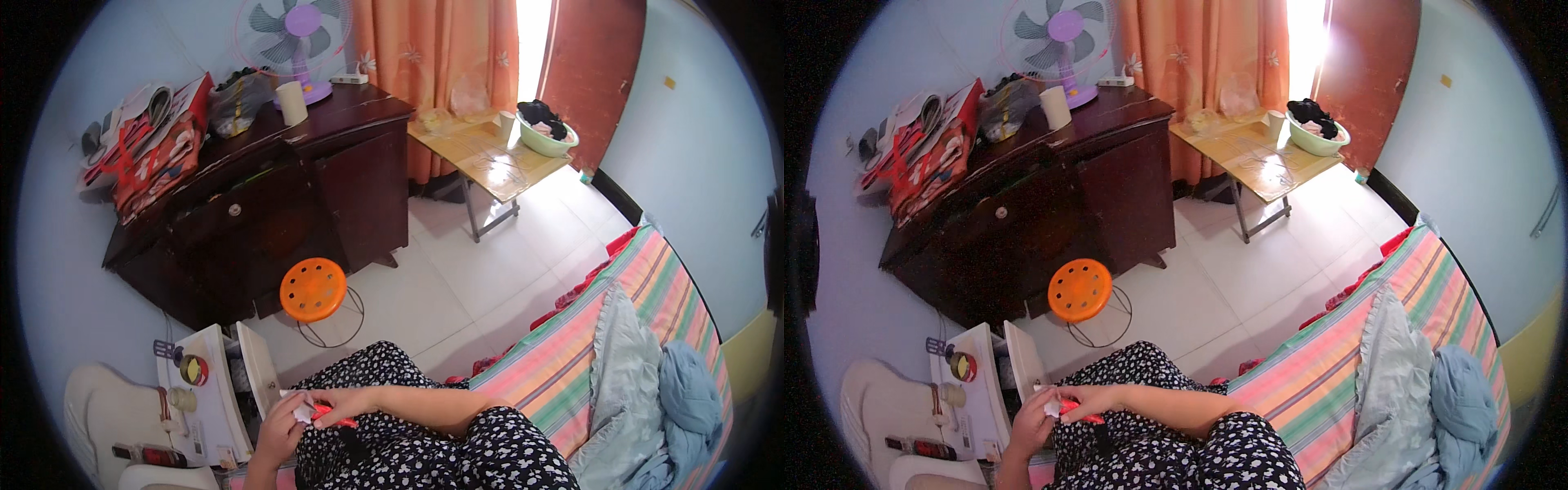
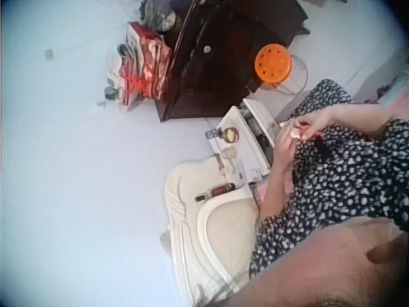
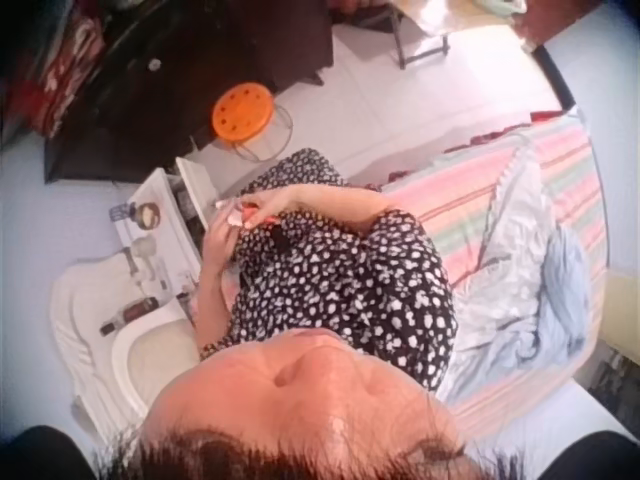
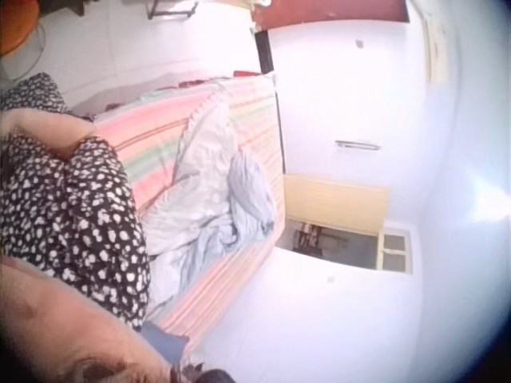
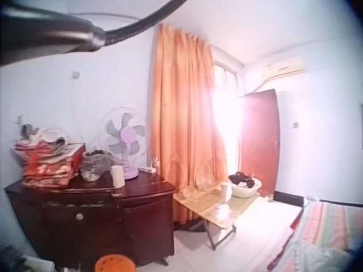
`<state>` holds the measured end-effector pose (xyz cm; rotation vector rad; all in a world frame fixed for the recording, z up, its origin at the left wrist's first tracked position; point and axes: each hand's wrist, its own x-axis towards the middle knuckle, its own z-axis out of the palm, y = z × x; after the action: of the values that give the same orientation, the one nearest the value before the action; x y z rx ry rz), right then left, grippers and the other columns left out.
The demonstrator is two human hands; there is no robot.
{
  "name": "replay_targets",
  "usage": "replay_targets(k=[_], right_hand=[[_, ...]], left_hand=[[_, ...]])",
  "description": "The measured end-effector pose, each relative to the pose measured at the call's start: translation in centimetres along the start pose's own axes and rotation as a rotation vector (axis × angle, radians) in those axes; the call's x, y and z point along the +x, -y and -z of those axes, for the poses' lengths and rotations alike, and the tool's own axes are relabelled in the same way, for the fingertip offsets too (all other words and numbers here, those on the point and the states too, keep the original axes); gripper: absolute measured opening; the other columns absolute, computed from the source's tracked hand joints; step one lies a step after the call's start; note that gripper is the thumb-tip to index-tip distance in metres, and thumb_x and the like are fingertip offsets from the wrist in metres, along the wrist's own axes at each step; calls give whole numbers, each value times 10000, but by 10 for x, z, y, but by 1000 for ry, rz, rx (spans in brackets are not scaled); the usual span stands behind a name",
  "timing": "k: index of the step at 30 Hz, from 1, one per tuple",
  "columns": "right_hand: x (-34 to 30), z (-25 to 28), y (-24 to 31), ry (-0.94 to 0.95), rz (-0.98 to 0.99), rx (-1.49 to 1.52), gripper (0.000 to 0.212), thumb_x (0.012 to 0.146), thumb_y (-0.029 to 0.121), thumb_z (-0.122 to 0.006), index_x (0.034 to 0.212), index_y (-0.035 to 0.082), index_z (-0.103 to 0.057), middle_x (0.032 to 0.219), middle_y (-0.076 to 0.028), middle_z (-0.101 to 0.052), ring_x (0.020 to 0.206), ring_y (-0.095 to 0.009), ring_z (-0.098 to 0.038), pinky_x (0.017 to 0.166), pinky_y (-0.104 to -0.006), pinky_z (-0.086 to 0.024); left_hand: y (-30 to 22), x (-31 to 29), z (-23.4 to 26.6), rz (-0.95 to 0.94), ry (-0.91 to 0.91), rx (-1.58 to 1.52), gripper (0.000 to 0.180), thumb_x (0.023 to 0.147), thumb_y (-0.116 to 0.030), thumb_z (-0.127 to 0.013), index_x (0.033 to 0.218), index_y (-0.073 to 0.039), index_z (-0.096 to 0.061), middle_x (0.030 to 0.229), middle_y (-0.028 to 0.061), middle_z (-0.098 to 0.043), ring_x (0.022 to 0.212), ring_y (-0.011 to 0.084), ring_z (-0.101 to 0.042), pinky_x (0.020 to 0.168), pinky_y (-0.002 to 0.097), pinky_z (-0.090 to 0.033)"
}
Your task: The person handles a red envelope and currency, then hangs a black shirt and a pink towel on a clothesline. The person places the red envelope on a bedside table, picks up a hanger, and hangs the black shirt on the line. The person then picks up a pink towel, places it on a hanger, and hangs it on the line.
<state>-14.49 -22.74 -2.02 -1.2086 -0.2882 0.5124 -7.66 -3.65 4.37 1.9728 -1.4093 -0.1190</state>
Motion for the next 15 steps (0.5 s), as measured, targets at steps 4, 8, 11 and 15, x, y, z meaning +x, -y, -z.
replay_targets(k=[4,8,11,15], right_hand=[[-1,10,23,-3,64,-65,964,772,302,-746,1450,-9,-135,1266,-96,-462,1130,-152,-445,962,-265,-375],[-3,24,54,52,-63,-147,835,755,305,-749,1394,-8,-313,1251,-93,-488,1154,-158,-444,997,-281,-356],[-5,34,67,63,-50,-377,728,736,281,-759,1319,6,-421,1176,-83,-544,1074,-152,-495,949,-275,-385],[-7,33,98,-31,-135,-354,705,718,222,-767,1299,11,-429,1154,-77,-550,1056,-150,-500,940,-273,-387]], left_hand=[[1,26,20,-223,138,193,155,725,-95,-619,874,-66,-654,1012,26,-657,964,236,-600,840,364,-453],[-11,39,40,-242,120,229,128,731,-79,-616,855,-73,-646,971,48,-656,948,248,-604,819,372,-448],[-4,48,46,-306,150,339,158,731,-98,-623,887,-81,-641,999,45,-648,959,239,-600,811,373,-452],[-11,46,58,-331,151,365,154,750,-100,-603,893,-79,-654,993,34,-649,982,219,-591,822,356,-461]])
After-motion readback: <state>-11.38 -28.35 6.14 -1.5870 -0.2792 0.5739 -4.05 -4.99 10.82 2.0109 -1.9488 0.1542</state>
